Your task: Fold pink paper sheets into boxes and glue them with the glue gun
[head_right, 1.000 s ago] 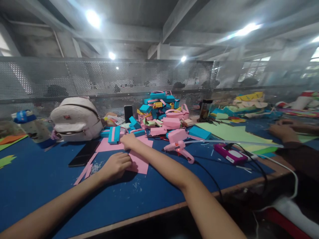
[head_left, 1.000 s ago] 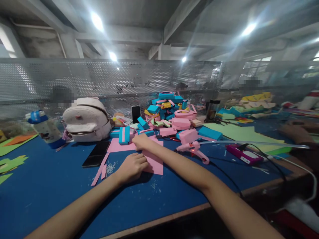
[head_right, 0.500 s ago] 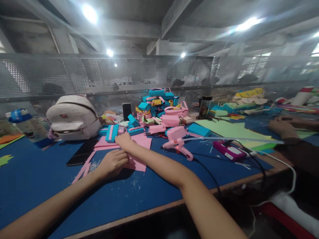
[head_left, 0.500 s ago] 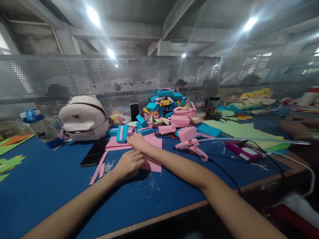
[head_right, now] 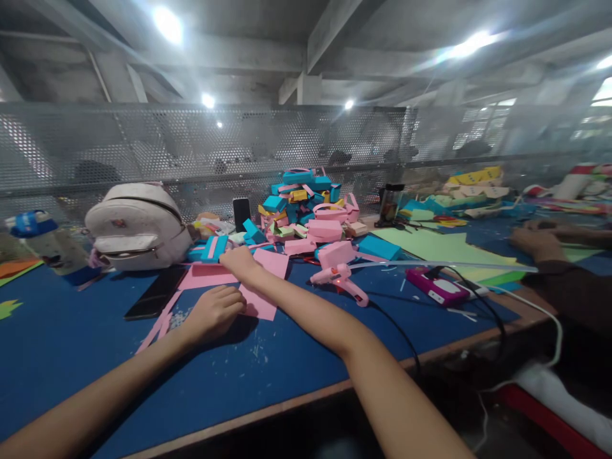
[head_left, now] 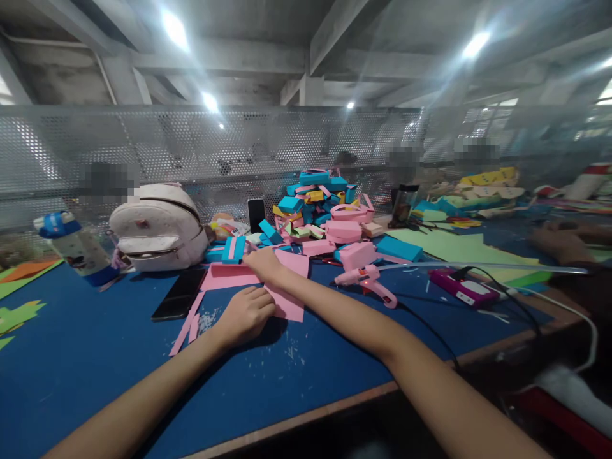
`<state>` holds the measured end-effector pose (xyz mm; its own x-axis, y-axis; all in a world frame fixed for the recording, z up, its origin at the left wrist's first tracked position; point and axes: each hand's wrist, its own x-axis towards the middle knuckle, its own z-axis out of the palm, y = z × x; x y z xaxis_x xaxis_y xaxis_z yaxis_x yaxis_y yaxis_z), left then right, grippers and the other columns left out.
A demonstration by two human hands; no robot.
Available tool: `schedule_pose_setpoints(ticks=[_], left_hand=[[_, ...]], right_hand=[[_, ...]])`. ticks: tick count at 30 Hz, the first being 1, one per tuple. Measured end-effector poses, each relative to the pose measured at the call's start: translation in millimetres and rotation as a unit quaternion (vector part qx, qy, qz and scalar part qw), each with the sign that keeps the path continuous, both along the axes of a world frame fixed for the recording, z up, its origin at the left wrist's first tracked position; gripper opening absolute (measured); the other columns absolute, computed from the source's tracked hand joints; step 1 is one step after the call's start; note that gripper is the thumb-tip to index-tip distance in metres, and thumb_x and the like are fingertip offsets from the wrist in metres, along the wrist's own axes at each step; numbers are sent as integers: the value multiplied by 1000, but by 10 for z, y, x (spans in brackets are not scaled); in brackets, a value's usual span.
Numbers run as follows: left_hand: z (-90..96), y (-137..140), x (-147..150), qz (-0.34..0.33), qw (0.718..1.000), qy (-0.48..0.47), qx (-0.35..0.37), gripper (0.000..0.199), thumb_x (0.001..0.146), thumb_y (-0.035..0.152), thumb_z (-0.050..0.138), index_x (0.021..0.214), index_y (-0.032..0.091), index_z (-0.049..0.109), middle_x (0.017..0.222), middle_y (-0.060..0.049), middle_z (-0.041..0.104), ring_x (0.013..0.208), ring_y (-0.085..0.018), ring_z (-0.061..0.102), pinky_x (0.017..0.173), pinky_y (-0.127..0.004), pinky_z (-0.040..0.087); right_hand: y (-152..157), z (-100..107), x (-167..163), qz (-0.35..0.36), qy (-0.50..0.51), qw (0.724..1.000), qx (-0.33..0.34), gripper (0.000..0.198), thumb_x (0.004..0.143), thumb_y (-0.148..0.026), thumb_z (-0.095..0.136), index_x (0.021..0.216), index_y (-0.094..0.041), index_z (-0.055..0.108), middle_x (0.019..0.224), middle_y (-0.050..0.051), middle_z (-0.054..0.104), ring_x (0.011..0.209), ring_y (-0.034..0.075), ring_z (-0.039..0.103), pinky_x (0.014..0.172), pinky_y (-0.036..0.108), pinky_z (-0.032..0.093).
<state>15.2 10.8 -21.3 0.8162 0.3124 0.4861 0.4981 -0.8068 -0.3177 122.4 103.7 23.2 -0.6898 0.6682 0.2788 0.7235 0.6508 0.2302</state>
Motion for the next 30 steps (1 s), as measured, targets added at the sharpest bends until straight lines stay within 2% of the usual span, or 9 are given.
schedule_pose_setpoints(ticks=[6,10,13,17,22,30], left_hand=[[-4,9,-3,15,1000,-9,-18,27,94,11,38,81,17,61,86,-7,67,79,-19,59,73,-34,45],[-18,26,1,37,998,-13,-43,22,90,8,42,90,18,62,90,-7,67,83,-20,62,75,-34,48],[-35,40,0,52,996,-20,-63,27,85,4,44,99,17,62,97,-8,68,86,-20,64,76,-34,50],[-57,54,-9,68,994,-25,-81,38,81,0,43,111,15,60,106,-11,69,93,-22,65,79,-36,53],[-88,79,-24,74,993,-14,-95,38,81,2,44,115,15,59,113,-12,68,95,-23,66,81,-38,54],[-71,62,-18,78,990,-12,-117,40,81,1,42,115,14,59,113,-13,68,98,-24,66,82,-39,55]], right_hand=[[85,123,142,-54,79,995,31,29,98,-17,34,115,-17,57,104,15,70,96,25,67,75,34,51],[108,188,184,-80,100,991,31,26,100,-26,38,118,-20,55,104,13,70,96,23,67,76,30,50],[102,221,200,-94,110,989,32,28,100,-31,39,122,-20,52,100,12,70,94,24,67,75,31,49],[78,250,227,-107,120,986,33,30,102,-29,30,123,-21,51,98,11,70,92,24,67,75,32,49],[31,314,255,-102,137,985,37,32,102,-22,25,124,-21,48,97,12,70,91,23,66,77,32,47],[-11,395,228,-95,197,974,60,29,103,-34,27,119,-21,48,93,10,71,87,24,67,70,29,45]])
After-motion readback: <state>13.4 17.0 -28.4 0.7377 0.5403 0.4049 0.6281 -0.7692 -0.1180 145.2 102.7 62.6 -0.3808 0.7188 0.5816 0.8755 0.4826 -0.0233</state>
